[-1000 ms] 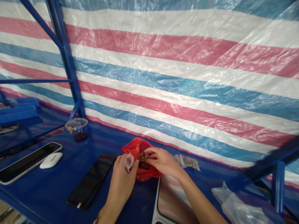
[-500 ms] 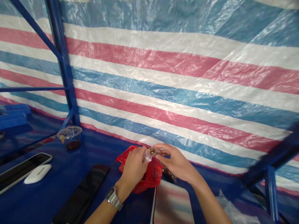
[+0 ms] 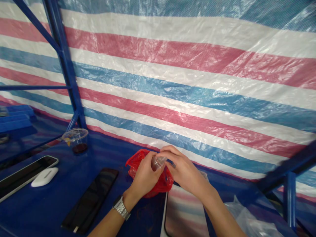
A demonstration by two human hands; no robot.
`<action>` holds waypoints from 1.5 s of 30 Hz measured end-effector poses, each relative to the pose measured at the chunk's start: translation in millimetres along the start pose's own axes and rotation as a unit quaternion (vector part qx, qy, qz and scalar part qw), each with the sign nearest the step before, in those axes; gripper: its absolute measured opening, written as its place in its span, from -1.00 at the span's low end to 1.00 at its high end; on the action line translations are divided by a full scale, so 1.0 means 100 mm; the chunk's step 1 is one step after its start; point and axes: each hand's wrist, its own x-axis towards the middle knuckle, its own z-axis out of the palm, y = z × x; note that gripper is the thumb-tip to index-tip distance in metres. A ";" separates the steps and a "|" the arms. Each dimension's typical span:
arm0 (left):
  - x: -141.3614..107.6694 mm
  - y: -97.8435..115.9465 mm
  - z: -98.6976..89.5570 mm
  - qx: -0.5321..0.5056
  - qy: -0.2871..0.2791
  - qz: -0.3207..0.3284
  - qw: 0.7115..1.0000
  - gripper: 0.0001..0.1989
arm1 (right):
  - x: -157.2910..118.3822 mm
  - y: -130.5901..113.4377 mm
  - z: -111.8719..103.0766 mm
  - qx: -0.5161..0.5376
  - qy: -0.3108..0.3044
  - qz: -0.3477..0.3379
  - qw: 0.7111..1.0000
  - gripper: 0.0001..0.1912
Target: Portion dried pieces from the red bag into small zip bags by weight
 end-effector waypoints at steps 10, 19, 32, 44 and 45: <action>0.03 0.01 -0.06 -0.026 0.030 -0.019 0.999 -0.87 | 0.02 0.04 0.02 -0.055 0.100 0.017 0.993 -0.65; -0.12 0.24 -0.53 0.052 0.181 -0.139 0.972 -0.81 | 0.01 0.18 0.21 -0.067 -0.013 0.080 0.994 -0.65; -0.48 0.03 -0.30 0.365 0.053 -0.224 0.902 -0.76 | -0.04 0.17 0.48 -0.189 -0.160 0.116 0.962 -0.75; -0.30 -0.24 -0.42 0.020 0.141 -0.160 0.977 -0.87 | -0.05 0.16 0.45 -0.194 -0.145 0.185 0.953 -0.78; -0.30 -0.23 -0.42 0.006 0.144 -0.160 0.976 -0.87 | -0.05 0.17 0.45 -0.183 -0.143 0.186 0.955 -0.77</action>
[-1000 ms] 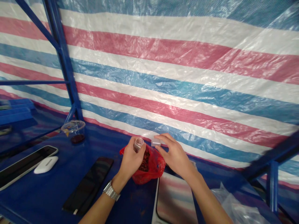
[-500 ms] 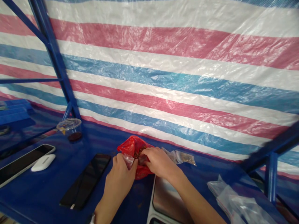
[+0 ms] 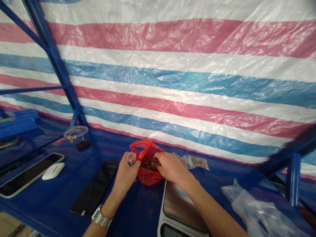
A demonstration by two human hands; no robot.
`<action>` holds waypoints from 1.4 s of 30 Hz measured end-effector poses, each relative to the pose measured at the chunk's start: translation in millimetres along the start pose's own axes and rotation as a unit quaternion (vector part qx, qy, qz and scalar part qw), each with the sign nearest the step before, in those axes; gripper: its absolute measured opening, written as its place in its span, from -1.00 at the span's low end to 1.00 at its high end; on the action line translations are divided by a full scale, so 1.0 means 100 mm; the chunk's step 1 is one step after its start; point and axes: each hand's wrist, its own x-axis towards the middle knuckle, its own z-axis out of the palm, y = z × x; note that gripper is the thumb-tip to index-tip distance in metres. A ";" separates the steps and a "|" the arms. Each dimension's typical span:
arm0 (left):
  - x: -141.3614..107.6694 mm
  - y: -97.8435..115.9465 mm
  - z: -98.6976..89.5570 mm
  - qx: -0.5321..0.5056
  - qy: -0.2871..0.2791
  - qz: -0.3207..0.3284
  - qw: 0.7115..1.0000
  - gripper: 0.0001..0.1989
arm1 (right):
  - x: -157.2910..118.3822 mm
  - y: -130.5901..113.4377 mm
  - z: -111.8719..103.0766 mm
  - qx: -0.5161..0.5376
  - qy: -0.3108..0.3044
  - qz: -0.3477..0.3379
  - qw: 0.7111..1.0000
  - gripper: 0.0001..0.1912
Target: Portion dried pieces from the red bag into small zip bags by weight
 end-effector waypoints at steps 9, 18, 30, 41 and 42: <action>-0.04 0.01 -0.01 -0.076 -0.040 -0.047 0.995 -0.79 | 0.05 0.01 0.11 0.079 0.023 -0.019 0.996 -0.61; -0.05 -0.01 0.02 -0.113 -0.059 -0.074 0.989 -0.81 | 0.04 -0.02 0.13 0.012 0.023 -0.031 0.999 -0.63; -0.10 0.05 -0.06 -0.113 -0.067 -0.074 0.989 -0.81 | 0.07 0.03 0.17 0.162 0.002 -0.014 0.987 -0.72; -0.03 0.00 -0.17 -0.040 -0.034 0.011 0.999 -0.71 | 0.08 0.17 0.12 0.238 0.010 -0.026 0.971 -0.74; -0.03 0.02 -0.21 -0.020 -0.010 0.025 0.999 -0.70 | 0.07 0.19 0.08 0.233 0.016 -0.023 0.972 -0.74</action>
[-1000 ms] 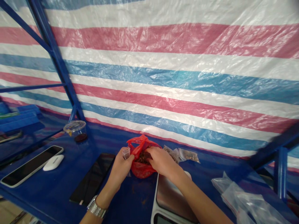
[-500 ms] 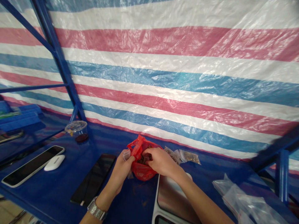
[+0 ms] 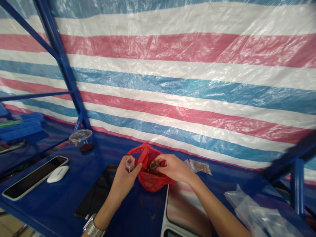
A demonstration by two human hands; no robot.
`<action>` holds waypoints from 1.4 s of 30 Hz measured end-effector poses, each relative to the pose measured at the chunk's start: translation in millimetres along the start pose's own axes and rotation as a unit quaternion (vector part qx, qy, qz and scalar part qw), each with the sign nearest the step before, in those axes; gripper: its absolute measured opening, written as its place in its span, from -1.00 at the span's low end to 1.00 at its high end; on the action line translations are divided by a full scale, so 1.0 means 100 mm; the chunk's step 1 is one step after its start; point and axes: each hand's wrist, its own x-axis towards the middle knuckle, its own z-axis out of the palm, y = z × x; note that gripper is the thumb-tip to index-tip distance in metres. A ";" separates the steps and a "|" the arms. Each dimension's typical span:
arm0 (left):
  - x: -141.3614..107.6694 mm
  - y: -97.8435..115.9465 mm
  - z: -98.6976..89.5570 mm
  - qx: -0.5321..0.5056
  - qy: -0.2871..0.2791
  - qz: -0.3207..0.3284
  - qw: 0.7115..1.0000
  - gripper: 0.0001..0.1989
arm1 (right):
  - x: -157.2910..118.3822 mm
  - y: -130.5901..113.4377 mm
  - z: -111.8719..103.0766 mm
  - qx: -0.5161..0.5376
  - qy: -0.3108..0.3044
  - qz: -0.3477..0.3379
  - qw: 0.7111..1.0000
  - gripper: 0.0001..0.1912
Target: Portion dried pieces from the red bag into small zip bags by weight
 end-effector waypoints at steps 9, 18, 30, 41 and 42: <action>-0.02 0.51 0.04 0.140 -0.036 0.097 0.985 -0.89 | -0.08 -0.03 -0.36 0.032 0.034 -0.026 0.999 -0.77; 0.18 0.41 0.62 0.135 -0.143 0.061 0.979 -0.97 | -0.23 -0.27 -0.68 0.089 0.070 -0.065 0.991 -0.77; 0.05 0.17 0.74 0.030 -0.173 0.122 0.977 -0.80 | -0.22 -0.36 -0.46 -0.123 0.073 -0.126 0.982 -0.50; 0.10 0.17 0.65 -0.024 -0.134 0.084 0.987 -0.82 | -0.16 -0.37 -0.43 -0.109 0.159 -0.134 0.972 -0.64; 0.12 0.16 0.63 -0.030 -0.131 0.083 0.987 -0.82 | -0.15 -0.37 -0.45 -0.112 0.176 -0.124 0.970 -0.65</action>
